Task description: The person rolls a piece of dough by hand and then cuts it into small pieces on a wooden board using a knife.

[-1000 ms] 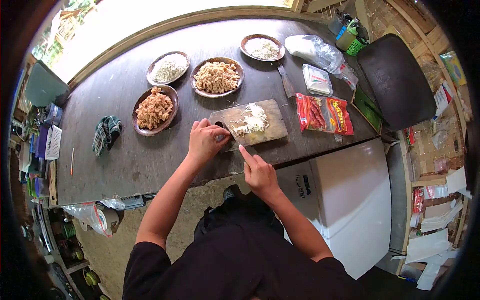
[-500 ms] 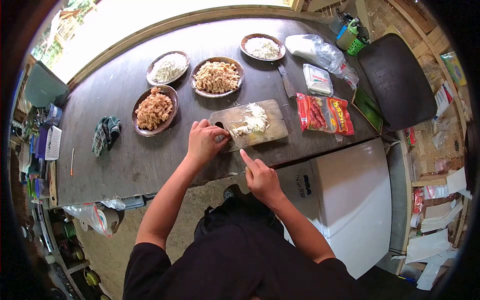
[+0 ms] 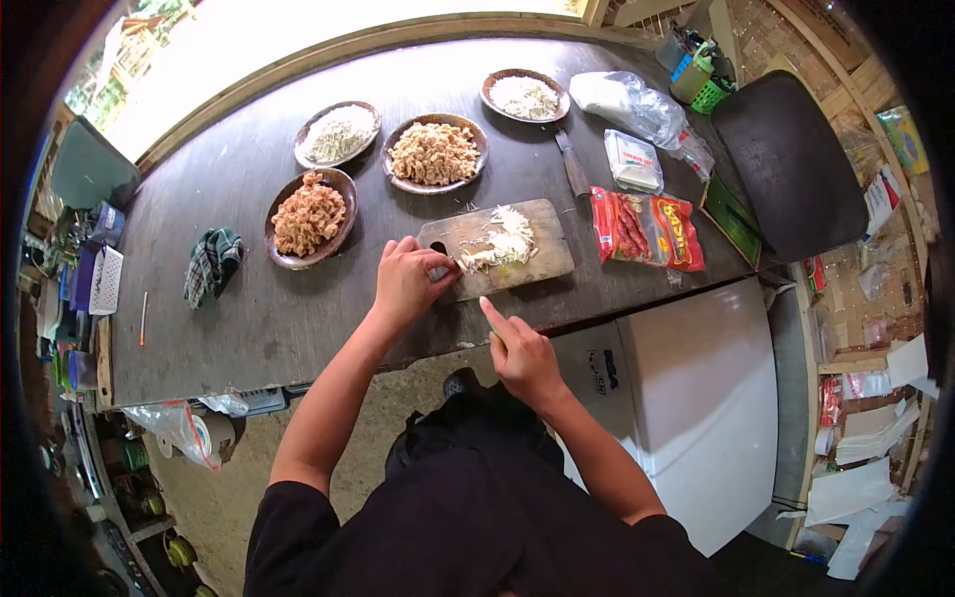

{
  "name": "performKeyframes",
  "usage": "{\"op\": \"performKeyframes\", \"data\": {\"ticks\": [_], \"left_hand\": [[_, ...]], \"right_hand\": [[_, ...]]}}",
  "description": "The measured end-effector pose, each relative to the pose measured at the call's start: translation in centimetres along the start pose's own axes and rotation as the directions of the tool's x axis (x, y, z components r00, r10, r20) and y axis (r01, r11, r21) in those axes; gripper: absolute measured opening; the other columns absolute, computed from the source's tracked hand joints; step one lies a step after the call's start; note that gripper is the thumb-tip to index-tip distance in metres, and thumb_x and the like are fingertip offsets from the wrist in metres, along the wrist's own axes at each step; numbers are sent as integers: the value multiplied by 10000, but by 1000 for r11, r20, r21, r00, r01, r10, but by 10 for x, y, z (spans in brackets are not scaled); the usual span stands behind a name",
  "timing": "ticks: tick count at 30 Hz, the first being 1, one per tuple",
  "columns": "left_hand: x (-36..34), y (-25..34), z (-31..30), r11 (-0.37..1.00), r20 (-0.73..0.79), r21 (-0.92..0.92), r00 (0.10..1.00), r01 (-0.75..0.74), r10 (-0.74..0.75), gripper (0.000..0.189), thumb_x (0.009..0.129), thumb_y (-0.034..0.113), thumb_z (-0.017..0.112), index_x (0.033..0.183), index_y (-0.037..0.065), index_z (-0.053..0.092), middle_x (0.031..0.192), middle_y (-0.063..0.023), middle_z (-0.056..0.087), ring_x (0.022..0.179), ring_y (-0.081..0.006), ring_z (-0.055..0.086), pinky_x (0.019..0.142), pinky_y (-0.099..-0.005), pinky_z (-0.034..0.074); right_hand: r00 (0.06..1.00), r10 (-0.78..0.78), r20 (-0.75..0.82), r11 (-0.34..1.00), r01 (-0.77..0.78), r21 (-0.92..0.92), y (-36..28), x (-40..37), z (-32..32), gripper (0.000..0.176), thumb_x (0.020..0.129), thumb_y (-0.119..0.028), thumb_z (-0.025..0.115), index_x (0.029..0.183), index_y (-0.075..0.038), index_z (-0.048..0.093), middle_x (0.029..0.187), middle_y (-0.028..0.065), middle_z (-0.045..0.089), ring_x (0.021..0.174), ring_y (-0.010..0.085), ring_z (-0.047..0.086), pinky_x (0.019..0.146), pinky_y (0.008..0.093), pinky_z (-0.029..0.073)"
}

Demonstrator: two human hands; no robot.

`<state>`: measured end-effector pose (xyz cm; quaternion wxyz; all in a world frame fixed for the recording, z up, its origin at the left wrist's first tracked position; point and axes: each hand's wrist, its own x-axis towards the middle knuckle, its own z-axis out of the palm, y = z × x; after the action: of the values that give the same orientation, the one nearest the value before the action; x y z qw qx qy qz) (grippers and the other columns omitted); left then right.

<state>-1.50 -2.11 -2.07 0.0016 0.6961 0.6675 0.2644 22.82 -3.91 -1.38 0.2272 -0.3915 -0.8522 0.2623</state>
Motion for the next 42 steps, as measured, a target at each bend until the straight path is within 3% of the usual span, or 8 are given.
{"op": "performKeyframes", "data": {"ticks": [8,10,23,26,28,35,42], "left_hand": [[-2,0,0,1000,-18,-18,1000,-6,6,117,768,296,839,863,230,821,841,32,770,848,-172,601,802,-336,426],[-1,0,-1,1000,-21,-13,1000,-13,13,119,768,294,839,868,231,821,842,33,771,847,-173,602,802,-336,426],[-3,1,3,1000,-42,-30,999,-5,4,88,796,300,830,839,225,817,851,47,772,834,-174,592,798,-333,421],[-3,0,2,999,-42,-31,999,-5,4,89,793,296,829,840,221,818,859,52,773,838,-175,592,805,-331,423],[-2,1,3,1000,-42,-29,999,-6,5,89,790,292,830,843,222,819,864,55,774,841,-176,593,808,-329,423],[-6,3,-1,999,-62,-44,998,-31,28,104,782,256,831,877,213,831,934,68,780,908,-178,588,854,-327,435],[-6,-1,2,999,-31,-40,999,-31,30,120,770,241,835,881,198,832,953,69,780,917,-185,585,863,-331,445]], "right_hand": [[1000,6,-9,997,-7,-82,1,3,8,556,965,-108,583,1517,-152,530,820,155,587,670,400,653,611,502,545],[998,55,18,994,-53,-94,0,7,7,570,948,-94,599,1509,-168,535,830,159,579,729,396,647,660,507,536],[999,30,12,999,-29,-33,2,-5,3,570,956,-100,602,1516,-177,530,830,159,582,728,398,644,656,509,524],[1000,-3,14,999,3,-52,4,-2,6,570,972,-120,579,1536,-163,506,827,163,588,670,396,657,618,505,547],[998,51,27,997,-49,-65,3,2,7,577,957,-104,594,1524,-186,521,841,161,587,741,403,650,669,509,535],[999,53,12,997,-52,-61,3,4,7,575,954,-100,591,1518,-191,529,839,158,587,747,393,652,668,502,535],[1000,-4,17,1000,4,-20,5,-3,5,572,971,-119,586,1535,-169,510,826,163,579,683,387,652,623,495,539]]}}
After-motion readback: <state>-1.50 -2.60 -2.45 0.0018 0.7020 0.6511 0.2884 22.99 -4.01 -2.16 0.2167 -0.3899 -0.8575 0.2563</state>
